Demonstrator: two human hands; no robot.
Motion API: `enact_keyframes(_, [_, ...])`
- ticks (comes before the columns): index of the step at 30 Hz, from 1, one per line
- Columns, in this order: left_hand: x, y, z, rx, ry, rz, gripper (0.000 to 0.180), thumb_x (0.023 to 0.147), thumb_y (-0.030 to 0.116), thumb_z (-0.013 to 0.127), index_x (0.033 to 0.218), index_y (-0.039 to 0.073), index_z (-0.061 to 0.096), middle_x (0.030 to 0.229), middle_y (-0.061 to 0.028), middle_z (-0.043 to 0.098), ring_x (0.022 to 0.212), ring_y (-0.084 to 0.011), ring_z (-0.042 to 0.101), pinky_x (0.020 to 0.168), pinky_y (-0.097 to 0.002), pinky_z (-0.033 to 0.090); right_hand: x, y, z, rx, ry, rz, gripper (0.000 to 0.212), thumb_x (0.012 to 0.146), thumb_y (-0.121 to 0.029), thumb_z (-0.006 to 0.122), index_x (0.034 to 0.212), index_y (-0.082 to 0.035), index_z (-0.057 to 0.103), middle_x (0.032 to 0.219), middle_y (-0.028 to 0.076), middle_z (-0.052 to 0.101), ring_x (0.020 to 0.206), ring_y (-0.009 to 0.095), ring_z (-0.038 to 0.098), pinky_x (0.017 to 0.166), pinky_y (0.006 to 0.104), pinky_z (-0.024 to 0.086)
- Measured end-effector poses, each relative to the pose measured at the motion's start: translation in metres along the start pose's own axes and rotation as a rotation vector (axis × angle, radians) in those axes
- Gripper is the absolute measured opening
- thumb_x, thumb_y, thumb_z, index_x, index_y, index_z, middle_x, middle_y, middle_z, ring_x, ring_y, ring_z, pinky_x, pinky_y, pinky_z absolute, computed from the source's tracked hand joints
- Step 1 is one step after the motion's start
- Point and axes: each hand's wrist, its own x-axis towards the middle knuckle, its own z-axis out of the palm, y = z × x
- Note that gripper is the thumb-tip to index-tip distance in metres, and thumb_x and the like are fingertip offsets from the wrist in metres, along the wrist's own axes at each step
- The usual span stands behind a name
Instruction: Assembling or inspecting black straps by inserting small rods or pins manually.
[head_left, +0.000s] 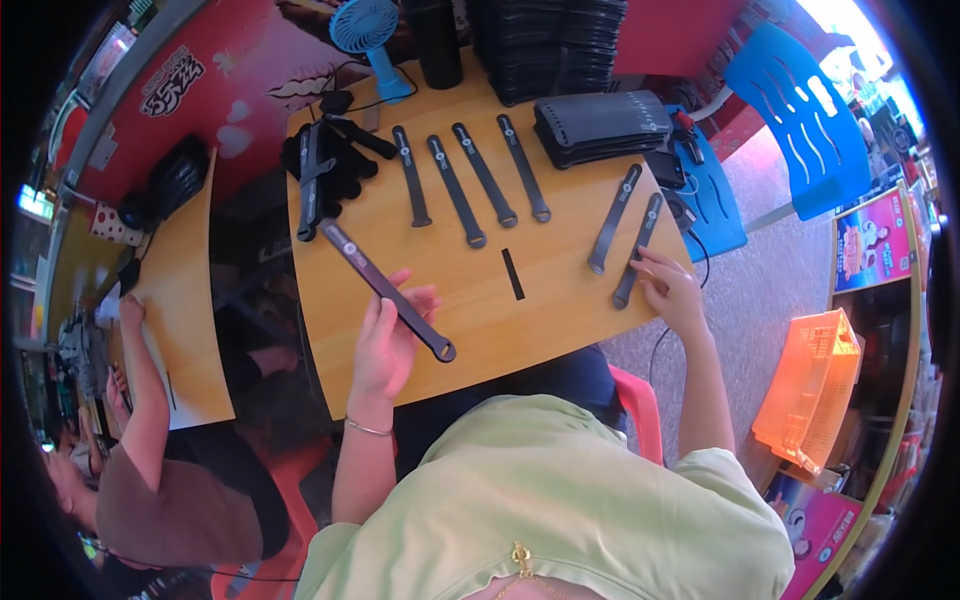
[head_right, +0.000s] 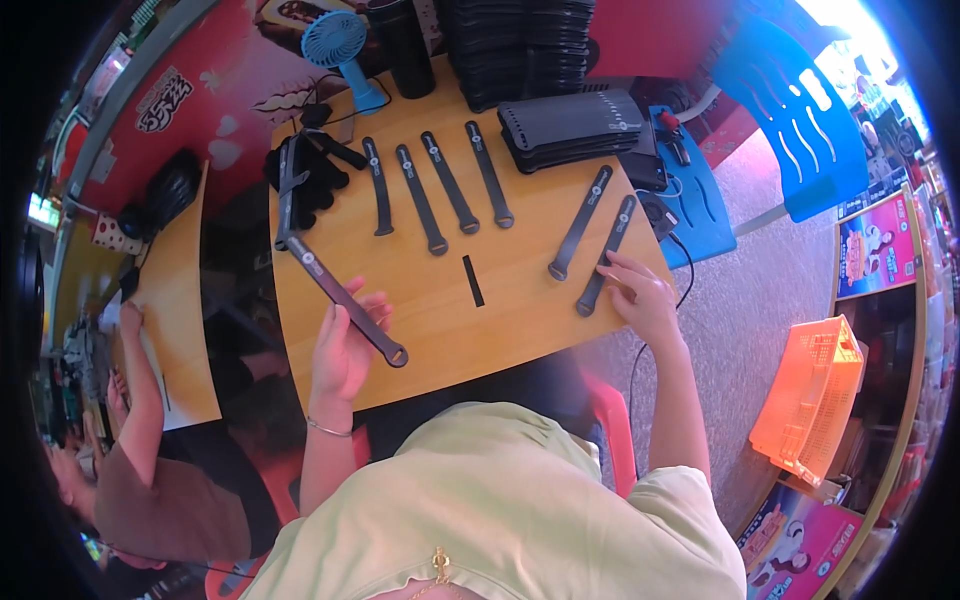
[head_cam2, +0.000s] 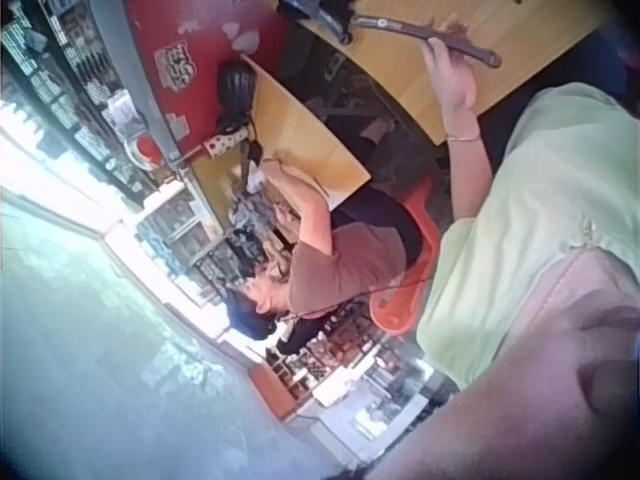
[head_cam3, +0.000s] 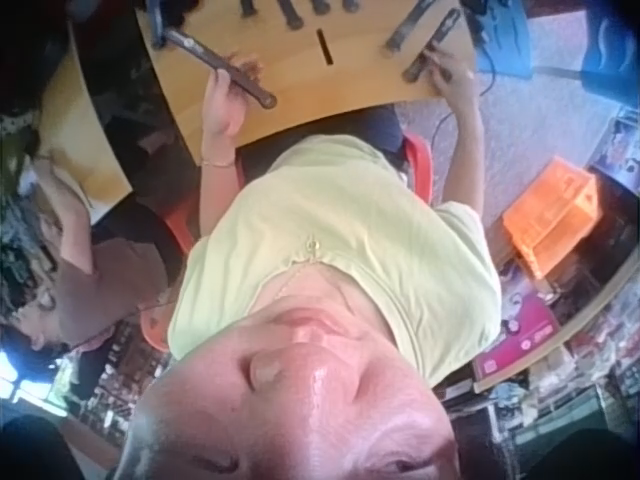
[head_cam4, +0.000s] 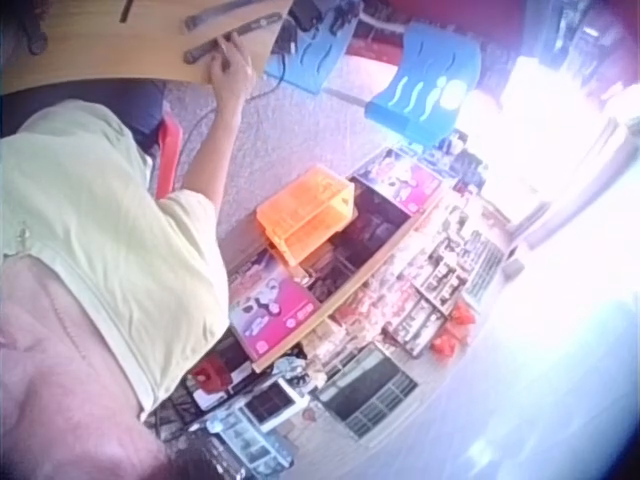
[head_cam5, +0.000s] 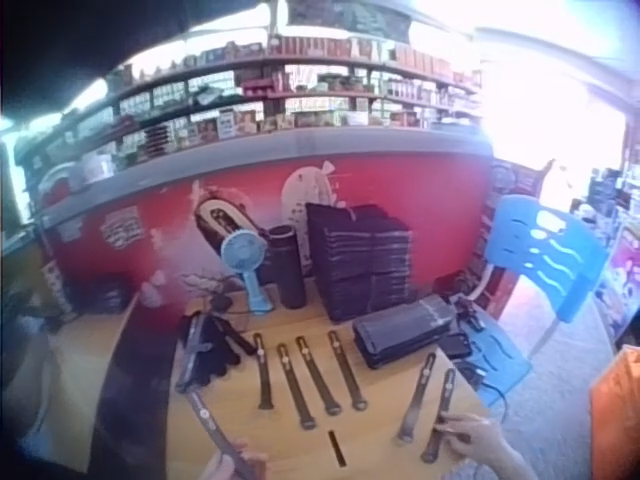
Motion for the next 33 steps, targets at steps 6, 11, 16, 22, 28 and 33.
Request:
enact_keyframes(6, [-0.008, 0.0, 0.006, -0.012, 0.008, 0.023, 0.041, 0.098, 0.032, 0.035, 0.135, 0.015, 0.028, 0.115, -0.0181, 0.054, 0.109, -0.0317, 0.054, 0.089, -0.0462, 0.045, 0.013, -0.032, -0.015, 0.125, 0.284, -0.061, 0.023, 0.08, -0.004, 0.059, 0.102, -0.006, 0.067, 0.092, 0.005, 0.063, 0.058, 0.007, 0.05, 0.053, 0.0209, 0.038])
enact_keyframes(11, [-0.005, -0.004, 0.022, -0.117, -0.056, 0.104, 0.046, 0.097, 0.039, 0.032, 0.139, 0.028, 0.018, 0.111, -0.0148, 0.054, 0.11, -0.0326, 0.053, 0.087, -0.0518, 0.049, 0.018, -0.113, 0.01, 0.345, 0.269, -0.225, 0.021, 0.081, -0.004, 0.06, 0.101, -0.004, 0.067, 0.085, 0.004, 0.061, 0.056, 0.005, 0.044, 0.051, 0.0203, 0.036])
enact_keyframes(16, [-0.008, -0.002, 0.023, -0.114, -0.019, 0.189, 0.05, 0.098, 0.033, 0.034, 0.142, 0.031, 0.012, 0.108, -0.0127, 0.055, 0.109, -0.0282, 0.054, 0.087, -0.0494, 0.05, 0.005, -0.177, 0.056, 0.519, -0.213, -0.212, 0.029, 0.079, -0.006, 0.063, 0.108, -0.006, 0.063, 0.088, 0.004, 0.06, 0.053, 0.008, 0.043, 0.052, 0.022, 0.037])
enact_keyframes(22, [-0.015, 0.002, 0.018, -0.125, -0.023, 0.261, 0.055, 0.097, 0.019, 0.042, 0.143, 0.023, 0.014, 0.11, -0.0121, 0.055, 0.109, -0.0239, 0.054, 0.088, -0.0446, 0.051, -0.004, -0.203, 0.081, 0.474, -0.248, -0.327, 0.035, 0.077, -0.01, 0.068, 0.111, -0.01, 0.062, 0.09, 0.005, 0.057, 0.051, 0.012, 0.043, 0.051, 0.0249, 0.041])
enact_keyframes(28, [-0.018, -0.001, 0.02, -0.054, 0.051, 0.222, 0.048, 0.089, 0.0, 0.053, 0.133, 0.005, 0.036, 0.113, -0.012, 0.055, 0.107, -0.0221, 0.056, 0.091, -0.0375, 0.05, -0.005, -0.205, 0.087, 0.453, -0.252, -0.278, 0.032, 0.08, -0.014, 0.066, 0.111, -0.009, 0.062, 0.091, 0.007, 0.055, 0.06, 0.015, 0.05, 0.058, 0.0282, 0.044])
enact_keyframes(33, [-0.016, -0.002, 0.015, 0.016, 0.102, 0.359, 0.052, 0.087, -0.002, 0.056, 0.133, 0.004, 0.036, 0.109, -0.0103, 0.059, 0.111, -0.0252, 0.055, 0.092, -0.036, 0.049, -0.001, -0.201, 0.091, 0.487, -0.013, -0.444, 0.029, 0.084, -0.002, 0.056, 0.112, -0.005, 0.062, 0.089, 0.008, 0.058, 0.059, 0.018, 0.053, 0.058, 0.0273, 0.043])
